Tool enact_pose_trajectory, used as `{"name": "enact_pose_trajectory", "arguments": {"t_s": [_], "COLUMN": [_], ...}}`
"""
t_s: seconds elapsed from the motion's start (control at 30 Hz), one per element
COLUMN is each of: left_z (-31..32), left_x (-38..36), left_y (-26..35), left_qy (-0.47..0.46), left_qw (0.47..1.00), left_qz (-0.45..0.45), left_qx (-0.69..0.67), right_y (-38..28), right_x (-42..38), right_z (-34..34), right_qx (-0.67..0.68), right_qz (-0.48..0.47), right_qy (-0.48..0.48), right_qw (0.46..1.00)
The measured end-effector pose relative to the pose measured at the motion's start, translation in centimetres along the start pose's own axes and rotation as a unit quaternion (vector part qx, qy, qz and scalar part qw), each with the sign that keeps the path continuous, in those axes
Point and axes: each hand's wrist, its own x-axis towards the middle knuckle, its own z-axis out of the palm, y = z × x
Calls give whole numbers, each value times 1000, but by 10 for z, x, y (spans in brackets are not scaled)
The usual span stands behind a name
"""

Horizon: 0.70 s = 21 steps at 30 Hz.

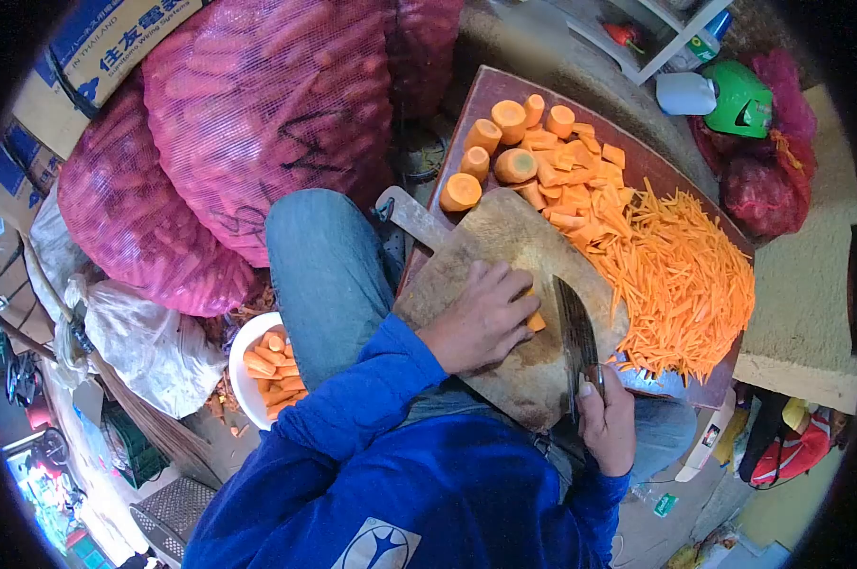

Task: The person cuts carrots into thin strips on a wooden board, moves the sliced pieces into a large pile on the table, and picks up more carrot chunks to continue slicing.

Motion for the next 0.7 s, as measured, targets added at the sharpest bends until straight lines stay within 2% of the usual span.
{"name": "enact_pose_trajectory", "arguments": {"t_s": [0.07, 0.17, 0.23, 0.3, 0.37, 0.43, 0.57, 0.7], "left_z": [3, 9, 10, 8, 6, 8, 13, 13], "left_x": [-2, -5, -7, -6, -6, -7, -6, -7], "left_y": [4, 8, 8, 11, 13, 15, 16, 14], "left_qy": [-1, -10, -3, -8, -38, -26, 14, 3], "left_qw": [1000, 999, 997, 995, 990, 990, 989, 989], "left_qz": [6, 39, 39, 50, 80, 84, 88, 89], "left_qx": [5, 30, 70, 85, 114, 110, 115, 115], "right_y": [-9, -19, -18, -13, -19, -24, -29, -26], "right_x": [-1, -6, -8, -7, -10, -15, -16, 15], "right_z": [2, 8, 11, 16, 10, 4, 5, 23], "right_qx": [-19, -2, 6, -27, -13, -41, -73, -119], "right_qz": [-38, -38, -13, -61, -52, -62, -73, -85], "right_qy": [3, 9, -6, -25, -43, -68, -64, -39], "right_qw": [999, 999, 1000, 997, 998, 995, 993, 988]}}
